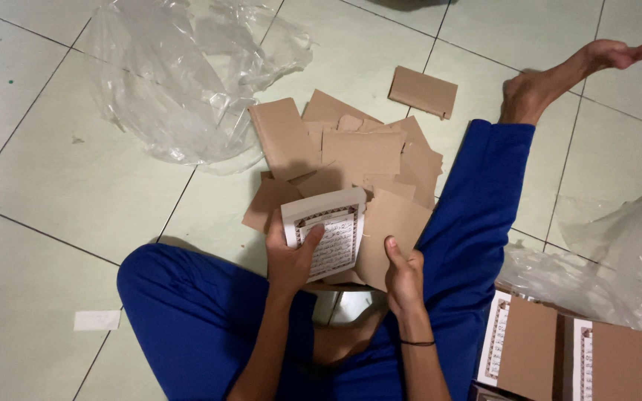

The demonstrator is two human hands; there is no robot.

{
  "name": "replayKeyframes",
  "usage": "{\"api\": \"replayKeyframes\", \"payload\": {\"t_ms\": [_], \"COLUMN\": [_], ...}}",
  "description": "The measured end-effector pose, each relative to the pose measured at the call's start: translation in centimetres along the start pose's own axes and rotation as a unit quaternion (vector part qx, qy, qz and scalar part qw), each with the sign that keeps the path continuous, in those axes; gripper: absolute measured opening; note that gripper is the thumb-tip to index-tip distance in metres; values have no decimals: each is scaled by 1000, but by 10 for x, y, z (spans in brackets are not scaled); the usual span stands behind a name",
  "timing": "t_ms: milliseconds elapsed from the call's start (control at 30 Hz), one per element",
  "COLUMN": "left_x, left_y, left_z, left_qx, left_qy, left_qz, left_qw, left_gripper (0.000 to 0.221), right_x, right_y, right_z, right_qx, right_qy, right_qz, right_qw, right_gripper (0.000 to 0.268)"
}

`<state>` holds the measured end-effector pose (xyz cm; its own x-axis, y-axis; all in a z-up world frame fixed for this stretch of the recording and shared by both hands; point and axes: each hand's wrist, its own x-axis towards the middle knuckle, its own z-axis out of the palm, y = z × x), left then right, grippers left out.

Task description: The person places a printed book into a brown cardboard sleeve, folds the edges around the book, and then places the wrapped book onto a stack of similar items on the floor.

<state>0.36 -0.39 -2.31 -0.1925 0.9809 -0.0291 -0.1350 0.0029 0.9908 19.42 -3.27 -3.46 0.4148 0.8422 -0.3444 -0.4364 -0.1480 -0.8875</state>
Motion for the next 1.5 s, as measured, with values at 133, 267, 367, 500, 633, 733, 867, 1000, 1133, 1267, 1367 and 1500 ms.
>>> {"api": "replayKeyframes", "payload": {"t_ms": [133,267,367,500,633,733,867,1000,1133,1267,1367,1500], "left_x": [-1,0,5,3,2,11,9,6,6,5,4,1], "left_y": [-2,-13,-21,-13,-40,-49,-33,-19,-18,16,32,41], "left_z": [-3,-5,-9,-12,-16,-13,-6,-7,-8,-6,-4,-2], "left_qx": [-12,-10,1,3,46,33,-1,-12,-10,-18,-35,-26], "left_qy": [2,3,5,5,9,5,18,15,16,60,67,47], "left_qz": [-3,0,7,6,-6,18,37,83,105,81,41,38], "left_qw": [1000,1000,1000,1000,999,999,999,996,994,995,996,998], "left_gripper": [59,64,68,65,94,95,80,65,59,55,45,56], "right_x": [-3,2,2,3,6,6,63,-6,-15,-1,-2,-9], "right_y": [-1,7,4,9,20,13,81,-11,-26,1,5,-3], "right_z": [-2,-8,-4,-3,-16,-7,-61,9,13,-16,-23,-18], "right_qx": [-4,1,1,7,-1,18,31,39,14,-2,-78,-253], "right_qy": [-8,-4,-5,10,6,16,28,49,28,-59,-95,-98], "right_qz": [-4,-1,11,31,25,32,56,56,63,24,-25,-60], "right_qw": [1000,1000,1000,999,1000,999,998,996,998,998,992,960], "right_gripper": [20,21,22,23,21,23,25,30,32,29,28,29]}}
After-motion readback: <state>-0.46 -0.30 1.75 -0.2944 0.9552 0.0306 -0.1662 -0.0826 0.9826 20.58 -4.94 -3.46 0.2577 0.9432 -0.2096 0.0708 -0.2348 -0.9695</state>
